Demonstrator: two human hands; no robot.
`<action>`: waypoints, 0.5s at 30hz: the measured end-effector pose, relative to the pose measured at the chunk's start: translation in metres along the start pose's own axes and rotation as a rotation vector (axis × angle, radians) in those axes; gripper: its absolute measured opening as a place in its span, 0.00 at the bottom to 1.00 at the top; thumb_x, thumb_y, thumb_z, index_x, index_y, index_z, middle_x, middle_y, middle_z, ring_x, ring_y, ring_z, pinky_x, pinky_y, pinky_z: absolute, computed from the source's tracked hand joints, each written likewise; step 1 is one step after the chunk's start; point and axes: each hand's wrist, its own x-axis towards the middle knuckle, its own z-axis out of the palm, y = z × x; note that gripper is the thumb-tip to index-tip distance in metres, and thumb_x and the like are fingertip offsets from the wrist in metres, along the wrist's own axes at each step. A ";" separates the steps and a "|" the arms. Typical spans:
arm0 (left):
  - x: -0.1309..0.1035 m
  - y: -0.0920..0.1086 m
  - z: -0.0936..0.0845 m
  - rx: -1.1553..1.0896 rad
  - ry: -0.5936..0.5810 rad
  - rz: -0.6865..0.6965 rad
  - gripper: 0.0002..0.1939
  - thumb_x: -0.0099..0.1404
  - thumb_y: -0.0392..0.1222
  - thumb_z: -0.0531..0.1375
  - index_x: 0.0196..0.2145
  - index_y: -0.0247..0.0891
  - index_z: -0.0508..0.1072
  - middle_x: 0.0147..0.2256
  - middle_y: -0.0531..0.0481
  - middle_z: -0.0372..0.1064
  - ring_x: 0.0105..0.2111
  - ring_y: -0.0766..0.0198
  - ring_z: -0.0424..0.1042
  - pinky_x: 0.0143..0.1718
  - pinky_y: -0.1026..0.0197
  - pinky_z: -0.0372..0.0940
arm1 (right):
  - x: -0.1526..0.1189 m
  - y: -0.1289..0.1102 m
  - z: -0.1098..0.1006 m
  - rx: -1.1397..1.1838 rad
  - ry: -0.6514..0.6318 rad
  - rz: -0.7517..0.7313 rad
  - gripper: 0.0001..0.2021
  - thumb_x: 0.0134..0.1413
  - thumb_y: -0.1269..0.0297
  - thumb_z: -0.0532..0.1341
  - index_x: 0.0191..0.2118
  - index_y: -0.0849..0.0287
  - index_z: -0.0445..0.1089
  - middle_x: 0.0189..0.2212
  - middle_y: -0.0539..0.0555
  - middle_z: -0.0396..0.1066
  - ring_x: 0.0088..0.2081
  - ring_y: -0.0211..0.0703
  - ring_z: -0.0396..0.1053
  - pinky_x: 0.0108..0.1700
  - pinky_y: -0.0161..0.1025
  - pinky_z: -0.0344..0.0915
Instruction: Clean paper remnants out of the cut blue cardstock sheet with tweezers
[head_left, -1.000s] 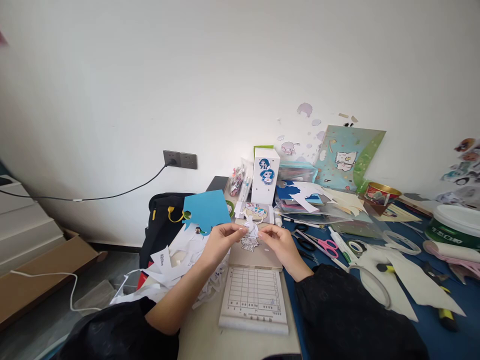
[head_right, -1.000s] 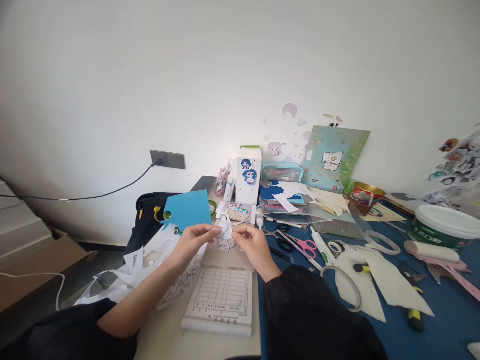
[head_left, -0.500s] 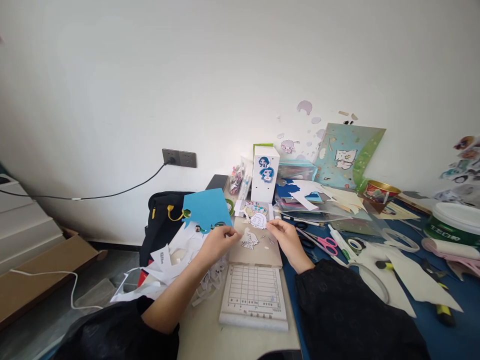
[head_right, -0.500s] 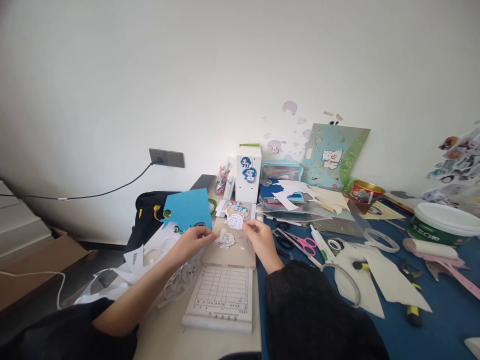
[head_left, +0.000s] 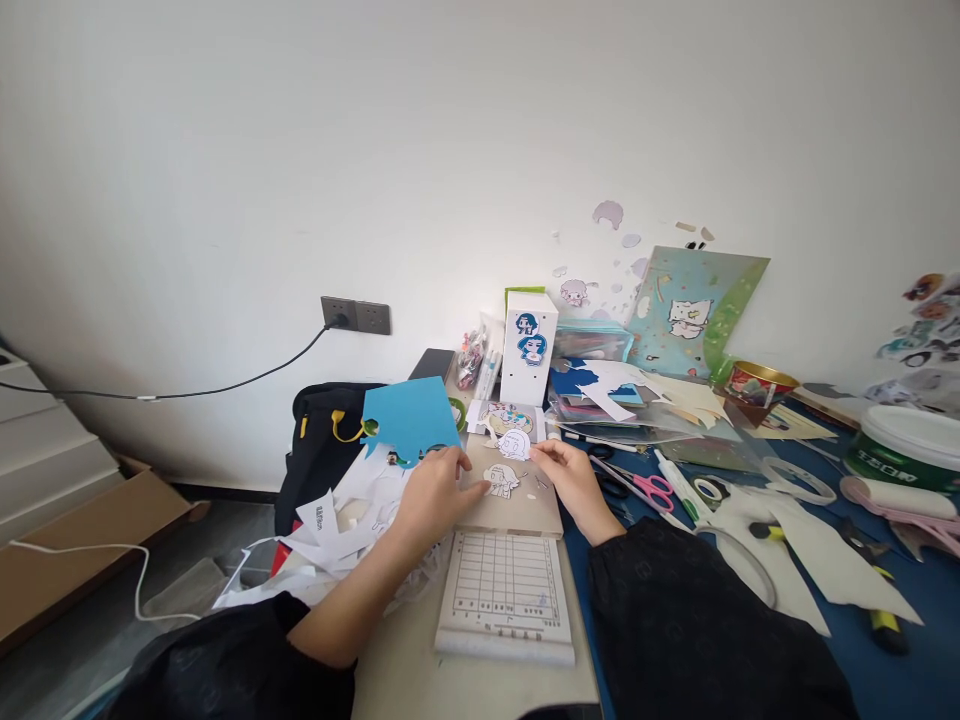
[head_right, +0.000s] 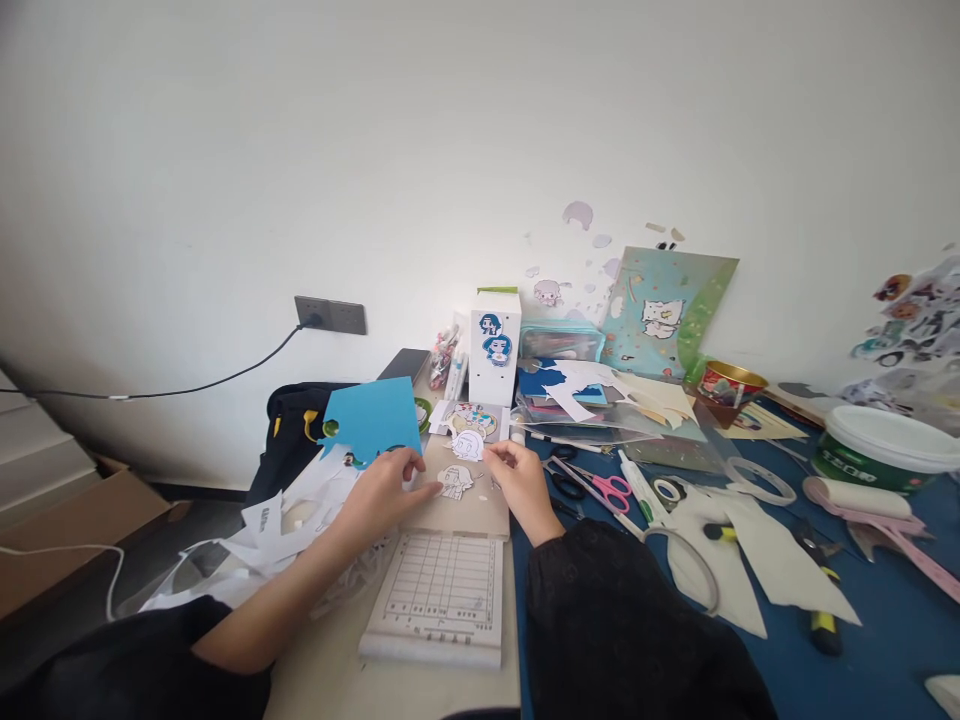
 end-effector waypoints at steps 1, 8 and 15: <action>0.000 0.002 -0.001 -0.028 0.021 0.022 0.12 0.59 0.48 0.59 0.33 0.35 0.68 0.30 0.50 0.64 0.35 0.60 0.65 0.38 0.55 0.60 | 0.000 0.000 0.000 0.000 -0.002 -0.006 0.10 0.59 0.61 0.59 0.34 0.65 0.69 0.30 0.50 0.69 0.32 0.38 0.69 0.36 0.39 0.68; -0.004 0.018 -0.013 -0.331 0.065 0.086 0.16 0.63 0.53 0.52 0.34 0.40 0.72 0.34 0.48 0.72 0.33 0.58 0.67 0.35 0.59 0.59 | -0.008 -0.010 0.002 0.004 -0.064 -0.082 0.11 0.58 0.60 0.59 0.32 0.64 0.69 0.28 0.49 0.68 0.30 0.37 0.68 0.35 0.38 0.66; -0.003 0.017 -0.008 -0.561 -0.024 0.050 0.15 0.60 0.51 0.56 0.31 0.36 0.74 0.28 0.48 0.73 0.28 0.61 0.69 0.30 0.63 0.61 | -0.014 -0.020 0.005 -0.014 -0.109 -0.195 0.12 0.58 0.60 0.59 0.30 0.64 0.68 0.26 0.48 0.68 0.29 0.36 0.67 0.33 0.37 0.66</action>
